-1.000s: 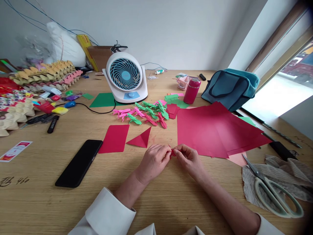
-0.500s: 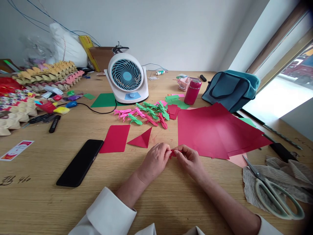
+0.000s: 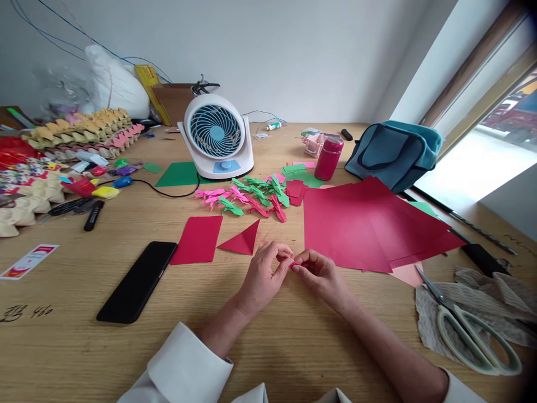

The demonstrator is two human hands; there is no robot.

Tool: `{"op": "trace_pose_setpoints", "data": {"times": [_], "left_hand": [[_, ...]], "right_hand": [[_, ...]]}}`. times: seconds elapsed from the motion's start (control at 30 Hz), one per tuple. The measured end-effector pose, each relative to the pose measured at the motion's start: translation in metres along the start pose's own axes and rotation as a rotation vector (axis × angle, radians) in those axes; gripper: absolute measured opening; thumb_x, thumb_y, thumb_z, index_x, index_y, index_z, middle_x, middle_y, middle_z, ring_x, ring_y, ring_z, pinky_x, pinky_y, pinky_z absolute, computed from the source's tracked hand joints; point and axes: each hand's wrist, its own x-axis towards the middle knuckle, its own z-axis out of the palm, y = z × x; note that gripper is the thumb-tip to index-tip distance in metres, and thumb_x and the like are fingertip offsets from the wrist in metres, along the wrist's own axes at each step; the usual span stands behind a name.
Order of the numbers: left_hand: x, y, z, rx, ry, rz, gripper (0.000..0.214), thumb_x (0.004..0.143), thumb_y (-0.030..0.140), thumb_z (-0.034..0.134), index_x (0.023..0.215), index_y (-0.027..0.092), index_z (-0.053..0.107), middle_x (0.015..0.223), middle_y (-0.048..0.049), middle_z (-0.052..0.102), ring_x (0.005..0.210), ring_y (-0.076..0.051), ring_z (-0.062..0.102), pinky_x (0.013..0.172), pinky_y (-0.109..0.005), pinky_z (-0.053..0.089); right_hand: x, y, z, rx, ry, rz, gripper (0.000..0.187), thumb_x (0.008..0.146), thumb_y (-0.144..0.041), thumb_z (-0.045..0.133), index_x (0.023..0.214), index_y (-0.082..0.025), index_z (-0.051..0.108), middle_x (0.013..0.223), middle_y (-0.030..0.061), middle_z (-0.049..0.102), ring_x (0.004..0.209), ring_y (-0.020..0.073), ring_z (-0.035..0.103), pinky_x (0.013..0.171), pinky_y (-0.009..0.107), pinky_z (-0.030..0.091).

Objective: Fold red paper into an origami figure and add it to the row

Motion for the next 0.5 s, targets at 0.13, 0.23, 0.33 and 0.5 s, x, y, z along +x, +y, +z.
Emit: {"op": "trace_pose_setpoints", "data": {"times": [0.13,0.23,0.33,0.5], "left_hand": [[0.000,0.002,0.002,-0.087,0.021,-0.063,0.025,0.082,0.012,0.064,0.105,0.021,0.057,0.087,0.0005,0.065,0.082,-0.013,0.064,0.085,-0.028,0.050],[0.000,0.001,0.006,-0.168,0.038,-0.163,0.025,0.079,0.014,0.067,0.103,0.020,0.059,0.083,0.0007,0.065,0.080,-0.014,0.064,0.082,-0.027,0.051],[0.000,0.001,0.009,-0.183,0.025,-0.214,0.006,0.081,0.019,0.066,0.085,0.018,0.063,0.082,-0.0013,0.067,0.078,-0.014,0.063,0.077,-0.026,0.051],[-0.002,0.002,0.011,-0.163,0.036,-0.273,0.002,0.080,0.019,0.065,0.079,0.017,0.064,0.080,-0.0012,0.068,0.079,-0.015,0.063,0.078,-0.027,0.050]], "right_hand": [[0.000,-0.008,0.002,0.000,0.004,0.006,0.033,0.078,-0.052,0.073,0.078,-0.020,0.062,0.072,0.0001,0.059,0.067,0.0136,0.049,0.060,0.026,0.040],[0.000,-0.010,0.004,0.031,0.040,0.019,0.037,0.074,-0.054,0.076,0.075,-0.020,0.062,0.069,-0.0006,0.058,0.064,0.0134,0.048,0.059,0.026,0.039],[-0.001,-0.007,0.007,0.096,0.073,0.040,0.038,0.070,-0.054,0.079,0.074,-0.020,0.061,0.067,-0.0014,0.058,0.062,0.0127,0.048,0.059,0.026,0.039],[-0.003,-0.003,0.012,0.152,0.076,0.057,0.037,0.071,-0.054,0.078,0.077,-0.021,0.063,0.074,0.0010,0.064,0.068,0.0148,0.055,0.065,0.028,0.045]]}}
